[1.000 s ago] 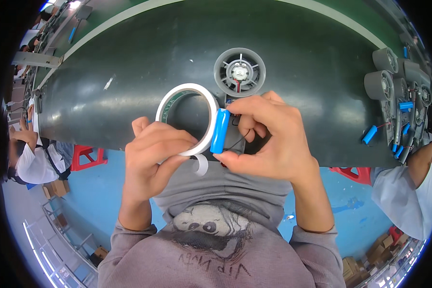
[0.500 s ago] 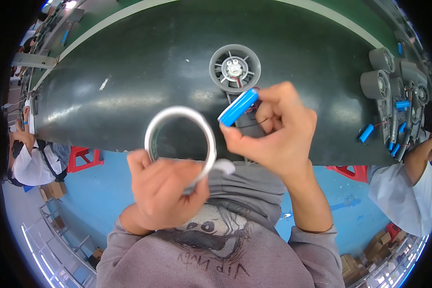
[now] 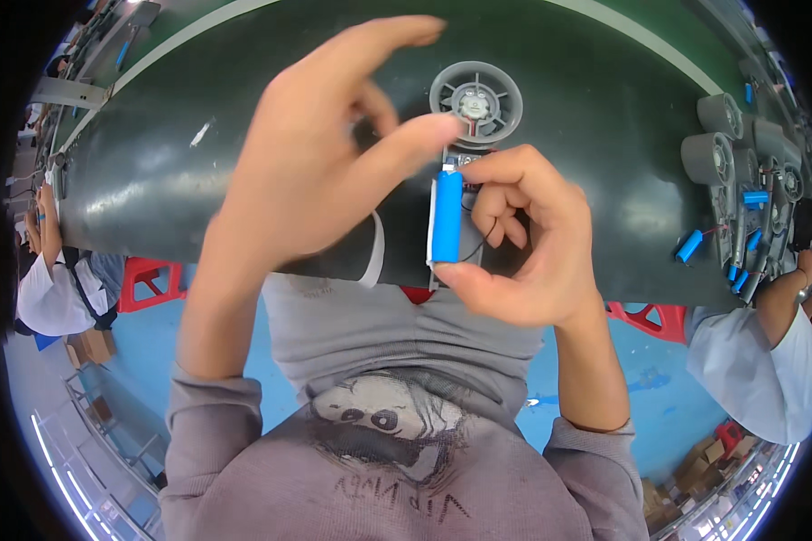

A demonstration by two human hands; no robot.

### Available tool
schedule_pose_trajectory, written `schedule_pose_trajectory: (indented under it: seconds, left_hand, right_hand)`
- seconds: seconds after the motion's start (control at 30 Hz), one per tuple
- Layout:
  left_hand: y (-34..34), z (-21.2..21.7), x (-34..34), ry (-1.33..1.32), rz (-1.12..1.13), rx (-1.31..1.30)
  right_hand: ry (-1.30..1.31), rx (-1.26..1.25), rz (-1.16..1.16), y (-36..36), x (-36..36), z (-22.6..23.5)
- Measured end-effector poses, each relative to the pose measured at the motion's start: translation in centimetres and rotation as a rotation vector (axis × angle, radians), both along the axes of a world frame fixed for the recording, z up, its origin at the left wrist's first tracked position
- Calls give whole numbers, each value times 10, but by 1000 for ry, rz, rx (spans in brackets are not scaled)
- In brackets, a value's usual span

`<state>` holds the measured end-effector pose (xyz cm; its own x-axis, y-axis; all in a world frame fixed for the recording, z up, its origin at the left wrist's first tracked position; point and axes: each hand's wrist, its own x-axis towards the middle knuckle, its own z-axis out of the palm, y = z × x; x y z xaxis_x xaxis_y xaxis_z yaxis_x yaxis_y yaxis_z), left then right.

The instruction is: Applying tape to small blue components and assembling them into grey plastic housings on a production line.

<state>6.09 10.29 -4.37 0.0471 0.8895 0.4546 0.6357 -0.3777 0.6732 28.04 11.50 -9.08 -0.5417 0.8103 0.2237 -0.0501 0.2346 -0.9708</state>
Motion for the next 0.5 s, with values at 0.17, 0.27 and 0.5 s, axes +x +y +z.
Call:
schedule_pose_trajectory:
  seconds: [0.17, 0.27, 0.5]
  left_hand:
    - [18, 9, 10, 104, -183, -273]
    - [13, 3, 12, 165, -157, -61]
    - [5, 11, 25, 140, -122, -71]
  right_hand:
    - [-291, 379, 143, 16, 14, 27]
    - [-469, 461, 245, 16, 20, 43]
    - [-608, 700, 245, 16, 20, 39]
